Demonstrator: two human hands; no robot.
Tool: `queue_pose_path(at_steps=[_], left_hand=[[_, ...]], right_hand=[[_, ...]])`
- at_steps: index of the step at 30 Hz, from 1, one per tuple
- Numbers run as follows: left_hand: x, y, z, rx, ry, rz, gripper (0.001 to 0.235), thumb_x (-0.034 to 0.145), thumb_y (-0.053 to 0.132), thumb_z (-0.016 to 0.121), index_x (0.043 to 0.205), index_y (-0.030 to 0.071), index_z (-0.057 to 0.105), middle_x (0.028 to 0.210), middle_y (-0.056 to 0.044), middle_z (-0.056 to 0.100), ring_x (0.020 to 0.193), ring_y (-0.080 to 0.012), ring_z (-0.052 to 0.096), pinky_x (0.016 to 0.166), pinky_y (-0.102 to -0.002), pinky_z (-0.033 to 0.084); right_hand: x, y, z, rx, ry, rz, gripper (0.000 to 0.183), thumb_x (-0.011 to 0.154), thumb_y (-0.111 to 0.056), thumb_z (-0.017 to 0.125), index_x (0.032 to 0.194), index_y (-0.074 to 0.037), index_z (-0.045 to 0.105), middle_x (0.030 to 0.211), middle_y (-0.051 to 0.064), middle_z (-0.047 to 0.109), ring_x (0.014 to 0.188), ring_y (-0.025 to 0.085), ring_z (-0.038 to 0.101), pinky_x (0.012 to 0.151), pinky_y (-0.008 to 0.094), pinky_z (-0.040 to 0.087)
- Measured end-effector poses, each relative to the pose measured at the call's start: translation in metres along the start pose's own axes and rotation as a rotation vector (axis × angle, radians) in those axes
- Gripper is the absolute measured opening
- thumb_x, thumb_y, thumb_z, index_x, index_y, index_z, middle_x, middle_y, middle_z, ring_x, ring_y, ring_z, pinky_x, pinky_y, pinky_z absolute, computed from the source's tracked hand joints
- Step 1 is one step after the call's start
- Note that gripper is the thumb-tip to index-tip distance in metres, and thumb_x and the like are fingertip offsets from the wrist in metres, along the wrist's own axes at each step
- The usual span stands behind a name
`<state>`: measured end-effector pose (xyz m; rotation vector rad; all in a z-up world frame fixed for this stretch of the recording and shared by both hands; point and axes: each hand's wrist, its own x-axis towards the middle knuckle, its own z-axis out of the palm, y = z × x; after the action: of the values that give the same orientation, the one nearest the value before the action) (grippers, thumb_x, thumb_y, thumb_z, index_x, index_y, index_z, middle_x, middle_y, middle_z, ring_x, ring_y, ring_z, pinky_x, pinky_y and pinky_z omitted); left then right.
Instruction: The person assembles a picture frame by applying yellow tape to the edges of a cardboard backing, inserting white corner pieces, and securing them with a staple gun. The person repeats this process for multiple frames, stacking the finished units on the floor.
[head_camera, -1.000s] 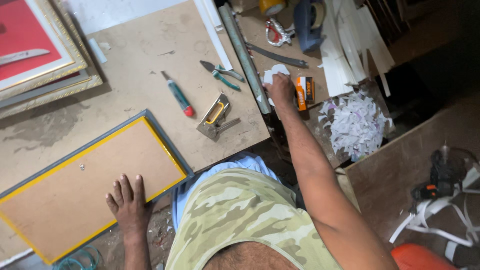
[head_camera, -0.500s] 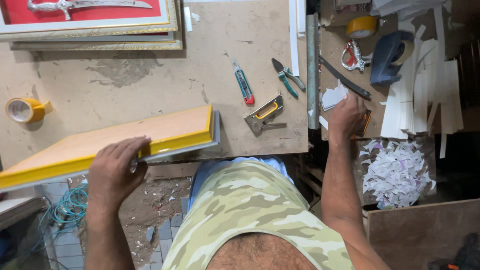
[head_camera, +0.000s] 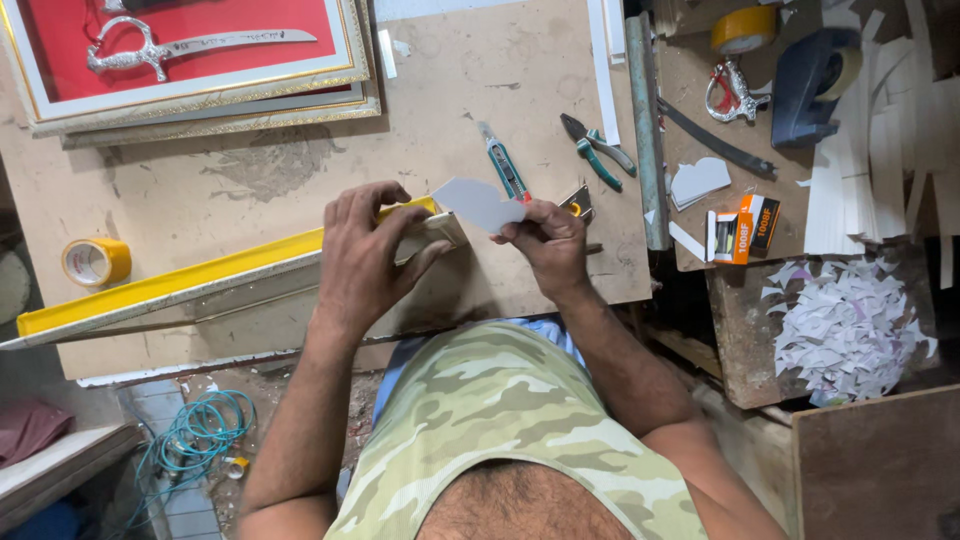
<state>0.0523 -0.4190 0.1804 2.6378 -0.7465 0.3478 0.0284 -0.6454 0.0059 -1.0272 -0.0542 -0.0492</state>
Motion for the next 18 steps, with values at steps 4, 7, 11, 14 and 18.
queue_pose_path(at_steps=[4,7,11,14,18], left_hand=[[0.008,-0.009,-0.001,-0.056,-0.078,-0.062,0.047,0.087,0.042,0.084,0.116,0.009,0.067,0.106,-0.009,0.064,0.099,-0.0299,0.060,0.087,-0.044,0.048],[0.010,-0.012,0.002,-0.044,-0.064,-0.041,0.049,0.089,0.041,0.084,0.119,0.007,0.066,0.106,-0.009,0.066,0.098,-0.0298,0.060,0.085,-0.044,0.049],[0.011,-0.014,0.005,-0.089,-0.031,-0.027,0.049,0.090,0.036,0.084,0.122,0.006,0.062,0.105,-0.008,0.067,0.094,-0.0281,0.061,0.083,-0.042,0.049],[0.008,-0.015,0.007,-0.108,-0.040,-0.054,0.043,0.093,0.027,0.083,0.125,0.008,0.062,0.104,-0.006,0.068,0.090,-0.0263,0.062,0.081,-0.042,0.049],[0.005,-0.018,0.012,-0.121,-0.007,-0.041,0.040,0.095,0.022,0.081,0.126,0.007,0.060,0.106,-0.007,0.069,0.089,-0.0268,0.062,0.080,-0.042,0.049]], right_hand=[[0.012,0.028,0.012,-0.002,0.030,-0.019,0.019,0.097,0.008,0.075,0.111,-0.001,0.068,0.107,0.004,0.072,0.100,0.011,0.069,0.091,0.029,0.059],[0.016,0.033,0.014,0.070,0.075,0.016,0.024,0.097,0.008,0.075,0.118,-0.001,0.070,0.107,0.003,0.073,0.099,0.009,0.066,0.090,0.026,0.056],[0.019,0.022,0.023,-0.092,-0.015,-0.090,0.029,0.095,0.003,0.076,0.122,-0.003,0.070,0.114,0.002,0.072,0.108,0.010,0.068,0.100,0.028,0.057],[0.023,0.014,0.033,-0.513,-0.012,-0.233,0.031,0.090,0.001,0.082,0.120,-0.004,0.072,0.107,0.005,0.075,0.099,0.011,0.070,0.092,0.027,0.057],[0.023,0.016,0.046,-0.439,0.032,-0.197,0.027,0.091,-0.002,0.081,0.116,-0.005,0.072,0.108,0.005,0.075,0.098,0.010,0.073,0.091,0.027,0.061]])
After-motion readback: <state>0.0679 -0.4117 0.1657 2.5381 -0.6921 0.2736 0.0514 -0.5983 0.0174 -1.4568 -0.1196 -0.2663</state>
